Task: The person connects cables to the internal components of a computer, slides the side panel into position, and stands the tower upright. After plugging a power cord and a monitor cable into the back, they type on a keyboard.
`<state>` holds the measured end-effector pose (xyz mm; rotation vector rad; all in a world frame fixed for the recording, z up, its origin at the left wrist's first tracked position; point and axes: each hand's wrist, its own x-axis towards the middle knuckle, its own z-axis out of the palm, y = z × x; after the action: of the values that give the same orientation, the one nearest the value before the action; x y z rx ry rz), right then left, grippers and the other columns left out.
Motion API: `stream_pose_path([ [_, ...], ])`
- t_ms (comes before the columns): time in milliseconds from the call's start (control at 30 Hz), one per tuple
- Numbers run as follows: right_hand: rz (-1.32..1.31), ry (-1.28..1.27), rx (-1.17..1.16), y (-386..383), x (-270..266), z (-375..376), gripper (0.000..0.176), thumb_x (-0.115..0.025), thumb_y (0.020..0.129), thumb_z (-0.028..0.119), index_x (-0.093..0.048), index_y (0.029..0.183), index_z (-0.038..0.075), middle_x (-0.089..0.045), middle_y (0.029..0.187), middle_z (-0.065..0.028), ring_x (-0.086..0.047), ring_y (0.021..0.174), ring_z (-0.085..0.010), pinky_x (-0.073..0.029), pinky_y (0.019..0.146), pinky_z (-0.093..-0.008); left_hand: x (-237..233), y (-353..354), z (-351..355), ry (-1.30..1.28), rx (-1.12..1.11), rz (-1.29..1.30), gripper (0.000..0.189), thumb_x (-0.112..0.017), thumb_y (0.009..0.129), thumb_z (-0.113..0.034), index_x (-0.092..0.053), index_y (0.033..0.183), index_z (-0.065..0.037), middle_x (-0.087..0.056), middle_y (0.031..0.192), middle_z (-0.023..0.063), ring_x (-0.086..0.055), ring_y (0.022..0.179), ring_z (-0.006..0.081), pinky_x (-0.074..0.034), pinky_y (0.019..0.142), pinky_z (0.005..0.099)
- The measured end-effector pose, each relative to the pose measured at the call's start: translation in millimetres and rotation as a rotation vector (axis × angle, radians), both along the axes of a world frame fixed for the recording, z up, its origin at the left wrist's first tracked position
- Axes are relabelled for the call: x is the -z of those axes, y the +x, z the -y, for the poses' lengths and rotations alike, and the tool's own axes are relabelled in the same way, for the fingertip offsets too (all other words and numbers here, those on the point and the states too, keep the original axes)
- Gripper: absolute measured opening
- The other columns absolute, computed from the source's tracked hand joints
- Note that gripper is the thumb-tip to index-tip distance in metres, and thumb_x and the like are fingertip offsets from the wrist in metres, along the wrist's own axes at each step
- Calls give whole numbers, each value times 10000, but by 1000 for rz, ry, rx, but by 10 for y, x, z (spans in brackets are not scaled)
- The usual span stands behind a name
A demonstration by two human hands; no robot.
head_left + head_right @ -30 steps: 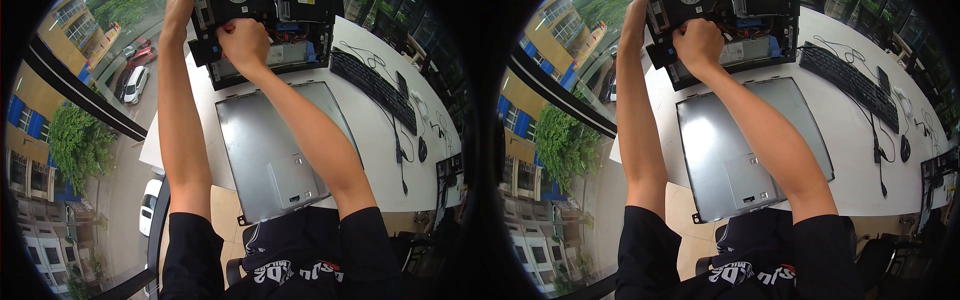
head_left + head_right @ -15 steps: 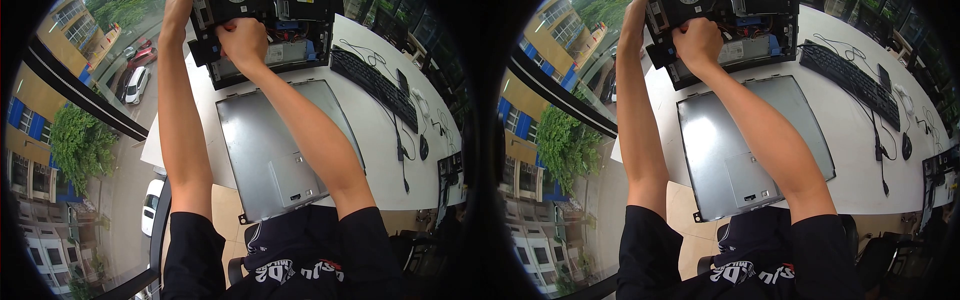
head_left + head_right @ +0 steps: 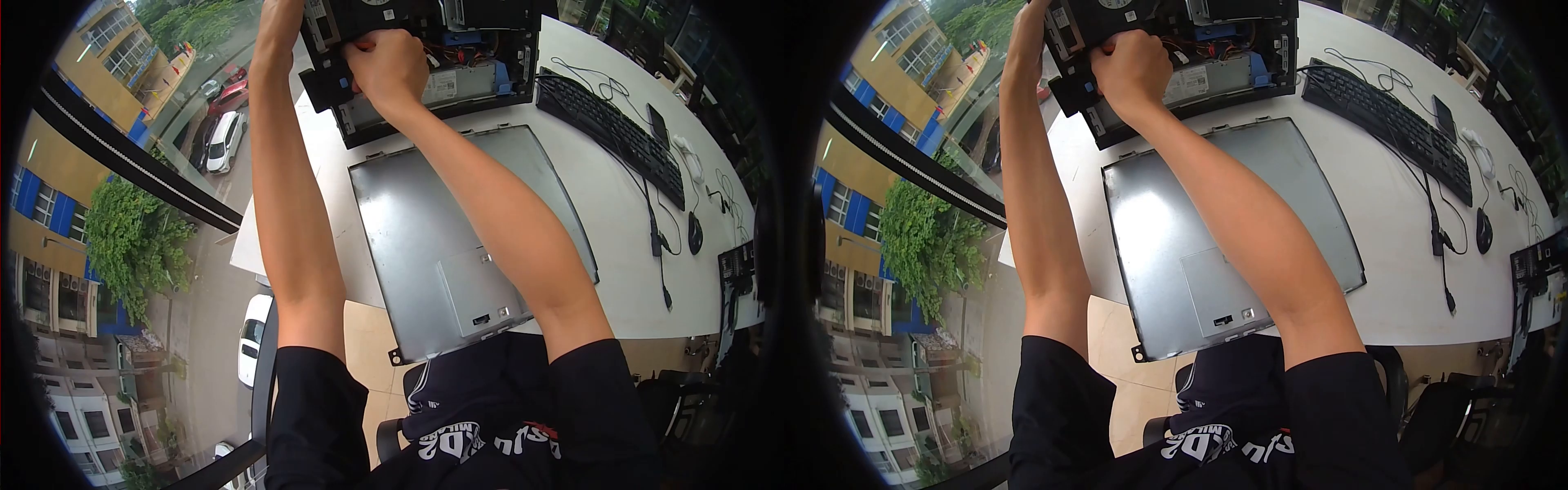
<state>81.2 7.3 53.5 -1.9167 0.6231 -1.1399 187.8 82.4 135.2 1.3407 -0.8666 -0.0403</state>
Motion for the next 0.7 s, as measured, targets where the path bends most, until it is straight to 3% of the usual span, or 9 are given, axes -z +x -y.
stream_pose_path([
  [200, -74, -29, -94, -112, -35, 24, 237, -711, 911, 252, -806, 828, 52, -710, 578, -60, -735, 595, -225, -596, 667, -360, -39, 17, -64, 75, 40, 34, 459, -726, 935, -434, -740, 1207, -64, -740, 1105, 69, -651, 1037, 212, -470, 929, 368],
  [300, -172, -25, -351, -371, -88, 71, 284, -698, 937, 254, -785, 1070, 18, -716, 596, -59, -716, 570, -189, -589, 648, -339, -107, -164, -142, 250, -226, -35, 476, -733, 927, -464, -750, 1223, -91, -747, 1121, 76, -663, 1056, 233, -469, 954, 387],
  [367, -185, -62, -421, -714, -145, 55, 371, -693, 944, 251, -720, 1222, 6, -716, 605, -61, -696, 548, -175, -567, 616, -321, -74, -488, -207, 164, -239, 132, 431, -678, 967, -452, -767, 1194, -96, -766, 1107, 93, -687, 1052, 262, -473, 972, 403],
  [433, -195, -171, -454, -1061, -110, 124, 444, -690, 971, 217, -648, 1363, 13, -714, 610, -67, -665, 506, -142, -517, 545, -284, -68, -360, -229, 178, -172, 218, 480, -695, 951, -462, -745, 1237, -79, -750, 1157, 105, -684, 1101, 264, -472, 1018, 399],
  [467, -198, -259, -447, -1241, -72, 195, 470, -690, 994, 184, -607, 1429, 26, -711, 610, -70, -644, 474, -116, -478, 491, -257, -41, 32, -245, 239, -95, 221, 565, -740, 915, -479, -715, 1294, -60, -725, 1214, 109, -668, 1153, 251, -468, 1057, 387],
  [600, -268, -488, -355, -2049, -48, 492, 445, -675, 1000, 145, -612, 1418, 4, -694, 600, -64, -663, 500, -114, -463, 489, -254, -61, 189, -284, 312, 24, 179, 735, -793, 859, -532, -666, 1389, -39, -675, 1309, 118, -577, 1305, 255, -341, 1190, 380],
  [700, -378, -304, -269, -2617, -88, 659, 389, -684, 973, 158, -669, 1332, 9, -690, 597, -90, -670, 517, -153, -487, 549, -287, -35, 277, -254, 326, 28, 155, 724, -852, 830, -479, -628, 1355, -33, -667, 1298, 133, -582, 1307, 260, -392, 1157, 401],
])
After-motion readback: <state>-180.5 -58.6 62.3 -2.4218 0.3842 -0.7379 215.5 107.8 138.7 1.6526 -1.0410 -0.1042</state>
